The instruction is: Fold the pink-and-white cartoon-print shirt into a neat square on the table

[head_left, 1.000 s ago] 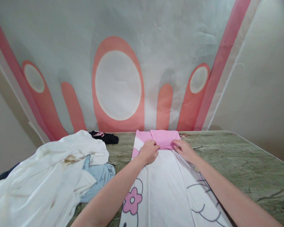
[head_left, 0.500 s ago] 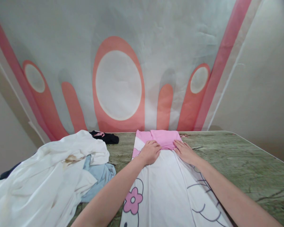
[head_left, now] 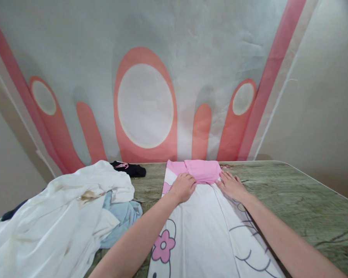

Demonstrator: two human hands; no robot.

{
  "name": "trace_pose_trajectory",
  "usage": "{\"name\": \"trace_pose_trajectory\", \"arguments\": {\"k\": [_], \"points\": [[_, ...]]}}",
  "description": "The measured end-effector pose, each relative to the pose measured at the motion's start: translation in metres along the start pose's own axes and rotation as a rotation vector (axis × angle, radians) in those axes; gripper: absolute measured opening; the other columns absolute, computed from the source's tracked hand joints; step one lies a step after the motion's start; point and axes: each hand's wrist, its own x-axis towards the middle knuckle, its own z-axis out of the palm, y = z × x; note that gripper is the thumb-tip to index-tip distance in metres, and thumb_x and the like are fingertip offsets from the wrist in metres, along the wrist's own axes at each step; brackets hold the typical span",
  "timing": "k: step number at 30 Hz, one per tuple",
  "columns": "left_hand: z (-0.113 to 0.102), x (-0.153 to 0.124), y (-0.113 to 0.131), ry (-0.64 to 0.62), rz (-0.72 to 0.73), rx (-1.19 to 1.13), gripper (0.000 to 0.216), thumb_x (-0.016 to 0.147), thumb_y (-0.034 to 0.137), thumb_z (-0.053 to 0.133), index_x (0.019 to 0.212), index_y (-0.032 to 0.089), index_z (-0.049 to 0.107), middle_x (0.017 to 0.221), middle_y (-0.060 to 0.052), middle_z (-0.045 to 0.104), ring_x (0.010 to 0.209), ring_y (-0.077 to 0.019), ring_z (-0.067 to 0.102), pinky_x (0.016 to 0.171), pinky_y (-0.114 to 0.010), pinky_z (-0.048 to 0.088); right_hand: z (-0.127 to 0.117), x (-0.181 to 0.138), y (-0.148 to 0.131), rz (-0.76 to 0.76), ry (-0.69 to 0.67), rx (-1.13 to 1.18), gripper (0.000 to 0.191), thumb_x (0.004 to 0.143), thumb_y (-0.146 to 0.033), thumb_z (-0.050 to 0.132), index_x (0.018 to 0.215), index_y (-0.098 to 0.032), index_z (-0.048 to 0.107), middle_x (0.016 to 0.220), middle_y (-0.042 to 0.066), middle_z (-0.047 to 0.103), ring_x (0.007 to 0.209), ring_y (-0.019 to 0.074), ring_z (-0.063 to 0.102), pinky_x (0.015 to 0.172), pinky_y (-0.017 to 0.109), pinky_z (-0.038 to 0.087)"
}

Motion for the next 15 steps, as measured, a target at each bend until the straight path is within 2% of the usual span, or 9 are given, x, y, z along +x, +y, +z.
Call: {"name": "trace_pose_trajectory", "arguments": {"k": [4,8,10,12,15], "points": [[-0.003,-0.001,-0.002,0.011,-0.054,0.024,0.026,0.09,0.024,0.039,0.098,0.016,0.062,0.108,-0.008,0.059,0.104,-0.0214,0.047,0.09,-0.037,0.035,0.001,-0.001,0.0,0.003,0.029,-0.007,0.066,0.089,-0.053,0.017,0.138,-0.012,0.03,0.145,0.008,0.026,0.133,0.0267,0.018,0.105,0.051,0.017],[-0.011,-0.006,-0.013,-0.117,-0.063,0.026,0.027,0.089,0.021,0.039,0.1,0.015,0.063,0.104,-0.01,0.062,0.103,-0.022,0.05,0.09,-0.037,0.036,0.0,0.0,0.004,-0.039,-0.011,-0.009,0.061,0.089,-0.05,0.02,0.138,-0.015,0.031,0.145,0.007,0.028,0.133,0.0276,0.021,0.103,0.054,0.02],[-0.02,-0.017,-0.021,-0.167,-0.049,0.022,0.029,0.089,0.021,0.039,0.106,0.016,0.061,0.109,-0.01,0.061,0.104,-0.0214,0.051,0.091,-0.035,0.037,-0.004,-0.001,0.011,-0.069,-0.025,0.001,0.058,0.089,-0.047,0.023,0.136,-0.015,0.034,0.143,0.008,0.03,0.132,0.0285,0.023,0.102,0.055,0.024],[-0.031,-0.036,-0.026,-0.227,-0.027,0.018,0.034,0.089,0.025,0.039,0.118,0.016,0.053,0.124,-0.01,0.052,0.113,-0.0215,0.047,0.095,-0.035,0.034,-0.011,-0.009,0.019,-0.165,-0.02,0.032,0.056,0.089,-0.043,0.027,0.134,-0.012,0.037,0.142,0.011,0.033,0.131,0.0278,0.025,0.103,0.052,0.026],[-0.052,-0.077,-0.02,-0.334,-0.017,0.0,0.051,0.09,0.037,0.039,0.135,0.015,0.033,0.144,-0.011,0.027,0.13,-0.0235,0.026,0.104,-0.038,0.024,-0.023,-0.038,0.024,-0.388,0.0,0.123,0.056,0.088,-0.044,0.034,0.133,-0.012,0.04,0.142,0.011,0.033,0.131,0.024,0.026,0.107,0.043,0.024]]}}
